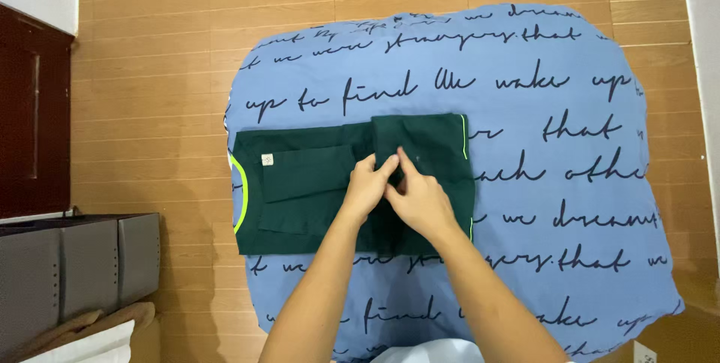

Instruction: The person picks up a green shirt from a pile of clothes, spreads it out on a blue ottoman to fold it by hand, and then places the folded shirt inside an open suitcase.

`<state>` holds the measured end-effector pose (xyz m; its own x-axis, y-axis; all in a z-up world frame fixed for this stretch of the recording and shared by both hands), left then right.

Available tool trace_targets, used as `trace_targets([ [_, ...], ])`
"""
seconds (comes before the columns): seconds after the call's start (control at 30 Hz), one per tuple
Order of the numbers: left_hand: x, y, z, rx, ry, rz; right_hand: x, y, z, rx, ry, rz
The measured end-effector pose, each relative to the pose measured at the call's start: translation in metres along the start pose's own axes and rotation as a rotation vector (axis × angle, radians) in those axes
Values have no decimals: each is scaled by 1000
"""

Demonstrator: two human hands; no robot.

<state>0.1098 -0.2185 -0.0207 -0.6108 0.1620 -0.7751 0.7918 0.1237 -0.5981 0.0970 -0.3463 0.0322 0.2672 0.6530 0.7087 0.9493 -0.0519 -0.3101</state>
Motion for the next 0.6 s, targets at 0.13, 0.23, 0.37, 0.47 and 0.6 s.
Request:
trace_targets([
  [0.13, -8, 2, -11, -98, 84, 116, -31, -10, -24, -94, 73, 88],
  [0.23, -7, -2, -14, -106, 117, 67, -42, -9, -53, -443, -57, -93],
  [0.37, -19, -9, -21, -139, 257, 40, -44, -3, -43, -505, -236, -270],
  [0.47, -37, -18, -44, -293, 390, 154, -51, 4, -27, -442, -394, -249],
  [0.6, -61, -41, -56, -494, 438, 457, -56, 5, -17, -424, -478, -238],
])
Point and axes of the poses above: each hand's wrist, its own y-axis towards the middle knuckle, its own z-axis out of the palm, x = y × z, the point moved 8 cm from there along y, towards the middle knuckle, and after that the axes turned 8 degrees about -x, right-handed, at the moved point
